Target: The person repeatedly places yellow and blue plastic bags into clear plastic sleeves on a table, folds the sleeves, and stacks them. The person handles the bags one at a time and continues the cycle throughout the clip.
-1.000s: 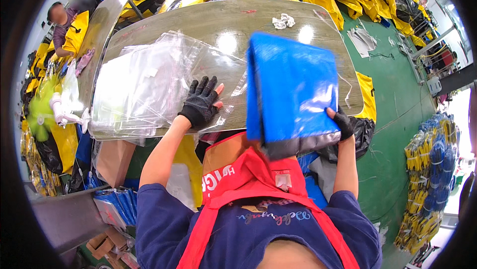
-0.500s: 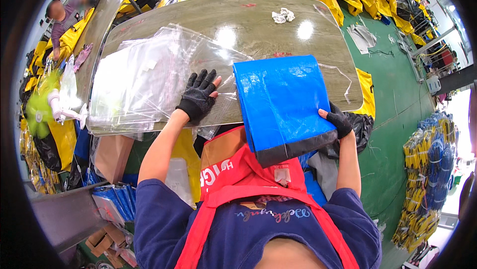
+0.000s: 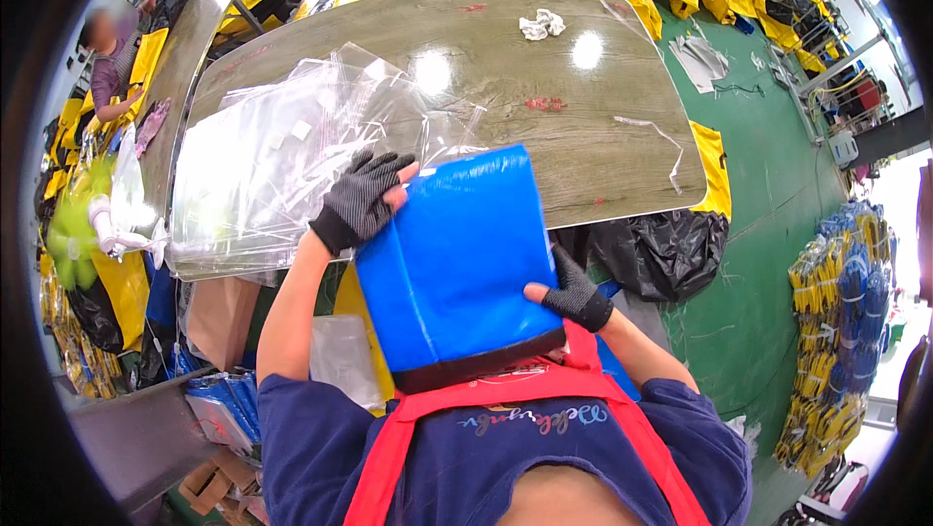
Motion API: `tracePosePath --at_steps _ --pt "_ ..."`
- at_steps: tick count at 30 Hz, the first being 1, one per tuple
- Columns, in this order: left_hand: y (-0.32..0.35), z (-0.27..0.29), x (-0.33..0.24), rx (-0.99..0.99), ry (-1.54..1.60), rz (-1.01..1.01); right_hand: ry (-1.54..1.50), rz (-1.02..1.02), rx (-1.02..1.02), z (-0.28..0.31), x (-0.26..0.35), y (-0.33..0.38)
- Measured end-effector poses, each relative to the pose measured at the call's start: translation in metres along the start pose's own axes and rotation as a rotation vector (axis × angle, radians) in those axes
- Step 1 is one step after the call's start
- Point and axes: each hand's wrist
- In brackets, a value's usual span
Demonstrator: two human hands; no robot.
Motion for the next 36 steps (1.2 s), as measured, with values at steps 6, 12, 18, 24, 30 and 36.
tracePosePath --at_steps 6,12,18,24,30,36 --pt "0.024 0.010 -0.040 0.045 -0.108 -0.009 0.061 0.160 -0.130 0.031 0.048 -0.129" --pt "0.024 0.017 -0.051 -0.027 -0.197 0.005 0.288 0.085 0.434 0.015 0.068 -0.190" --pt "0.043 -0.002 -0.058 -0.092 -0.176 0.134 -0.116 0.004 0.107 0.052 0.027 -0.120" --pt "0.057 -0.027 -0.052 -0.392 0.097 0.252 -0.188 -0.132 0.069 0.041 0.032 -0.095" --pt "0.084 -0.044 -0.041 -0.555 1.338 0.955 0.211 0.311 -0.542 -0.008 0.011 -0.086" --pt "0.065 -0.025 -0.045 -0.389 1.449 0.937 0.141 0.345 -0.767 -0.018 0.001 -0.076"
Point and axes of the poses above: each hand's wrist, its own y-axis away from the middle knuckle, its own z-axis out of the back of the hand, x = y × z, and after that the axes turned 1 degree about -z, right-handed
